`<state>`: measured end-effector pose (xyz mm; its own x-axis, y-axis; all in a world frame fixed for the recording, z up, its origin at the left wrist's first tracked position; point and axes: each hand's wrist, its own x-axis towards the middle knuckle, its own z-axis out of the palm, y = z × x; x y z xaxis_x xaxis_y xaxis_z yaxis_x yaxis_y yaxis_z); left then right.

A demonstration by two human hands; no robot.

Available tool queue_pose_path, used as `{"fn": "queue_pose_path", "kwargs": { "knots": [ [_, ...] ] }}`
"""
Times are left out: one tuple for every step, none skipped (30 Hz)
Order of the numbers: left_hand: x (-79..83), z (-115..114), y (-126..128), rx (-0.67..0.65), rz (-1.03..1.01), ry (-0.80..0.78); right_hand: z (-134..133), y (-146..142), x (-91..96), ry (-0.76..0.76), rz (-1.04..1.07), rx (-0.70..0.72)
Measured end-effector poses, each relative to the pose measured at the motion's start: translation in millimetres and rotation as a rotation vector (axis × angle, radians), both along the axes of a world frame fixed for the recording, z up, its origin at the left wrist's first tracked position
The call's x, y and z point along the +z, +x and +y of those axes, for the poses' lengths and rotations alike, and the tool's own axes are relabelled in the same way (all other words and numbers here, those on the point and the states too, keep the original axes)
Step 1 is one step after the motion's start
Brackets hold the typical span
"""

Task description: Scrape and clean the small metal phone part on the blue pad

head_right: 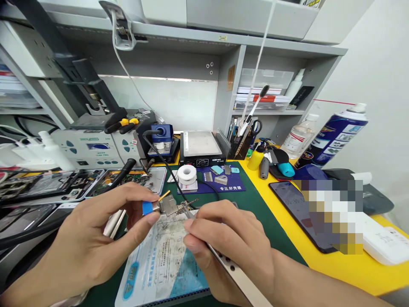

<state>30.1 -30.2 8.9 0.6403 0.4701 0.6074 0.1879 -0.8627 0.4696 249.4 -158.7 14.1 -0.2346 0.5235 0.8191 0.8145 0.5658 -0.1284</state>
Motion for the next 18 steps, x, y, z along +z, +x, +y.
{"fn": "queue_pose_path", "kwargs": {
  "knots": [
    [0.6, -0.4, 0.1, -0.001, -0.001, -0.005, -0.5, -0.3, 0.2, -0.004, 0.004, -0.011],
    [1.0, -0.9, 0.2, -0.001, -0.003, -0.008, -1.0, -0.4, 0.5, -0.008, 0.004, -0.021],
    [1.4, -1.4, 0.1, 0.001, -0.004, -0.011, -1.5, -0.4, 0.7, -0.009, 0.002, -0.026],
    [1.5, -1.9, -0.1, 0.002, -0.002, -0.01, -1.9, -0.4, 0.9, -0.008, -0.001, -0.028],
    [1.5, -2.2, -0.3, 0.005, 0.0, -0.012, -2.2, -0.4, 1.0, -0.005, -0.007, -0.026],
    [1.5, -2.5, -0.6, 0.006, 0.003, -0.014, -2.3, -0.4, 0.9, 0.0, -0.012, -0.024],
    [1.3, -2.6, -0.7, 0.01, 0.004, -0.017, -2.3, -0.6, 0.6, 0.005, -0.013, -0.023],
    [1.1, -2.5, -0.9, 0.012, 0.005, -0.018, -2.2, -0.8, 0.2, 0.009, -0.011, -0.025],
    [0.9, -2.4, -0.9, 0.014, 0.004, -0.018, -2.0, -1.1, -0.3, 0.012, -0.009, -0.028],
    [0.7, -2.3, -0.8, 0.014, 0.003, -0.02, -1.8, -1.5, -0.9, 0.015, -0.008, -0.031],
    [0.6, -2.1, -0.7, 0.016, 0.004, -0.023, -1.6, -1.7, -1.5, 0.017, -0.008, -0.032],
    [0.4, -1.8, -0.6, 0.016, 0.004, -0.024, -1.3, -1.9, -2.0, 0.017, -0.008, -0.034],
    [0.4, -1.6, -0.4, 0.016, 0.005, -0.025, -1.1, -2.0, -2.5, 0.012, -0.012, -0.035],
    [0.4, -1.4, -0.2, 0.014, 0.006, -0.027, -0.9, -2.0, -2.9, 0.011, -0.017, -0.036],
    [0.5, -1.3, 0.1, 0.014, 0.005, -0.028, -0.7, -1.8, -3.1, 0.012, -0.018, -0.039],
    [0.6, -1.2, 0.3, 0.014, 0.006, -0.029, -0.7, -1.7, -3.1, 0.015, -0.019, -0.043],
    [0.7, -1.1, 0.4, 0.014, 0.006, -0.029, -0.7, -1.5, -3.1, 0.018, -0.022, -0.045],
    [0.8, -1.1, 0.6, 0.014, 0.005, -0.03, -0.9, -1.4, -2.9, 0.022, -0.024, -0.046]
  ]
}}
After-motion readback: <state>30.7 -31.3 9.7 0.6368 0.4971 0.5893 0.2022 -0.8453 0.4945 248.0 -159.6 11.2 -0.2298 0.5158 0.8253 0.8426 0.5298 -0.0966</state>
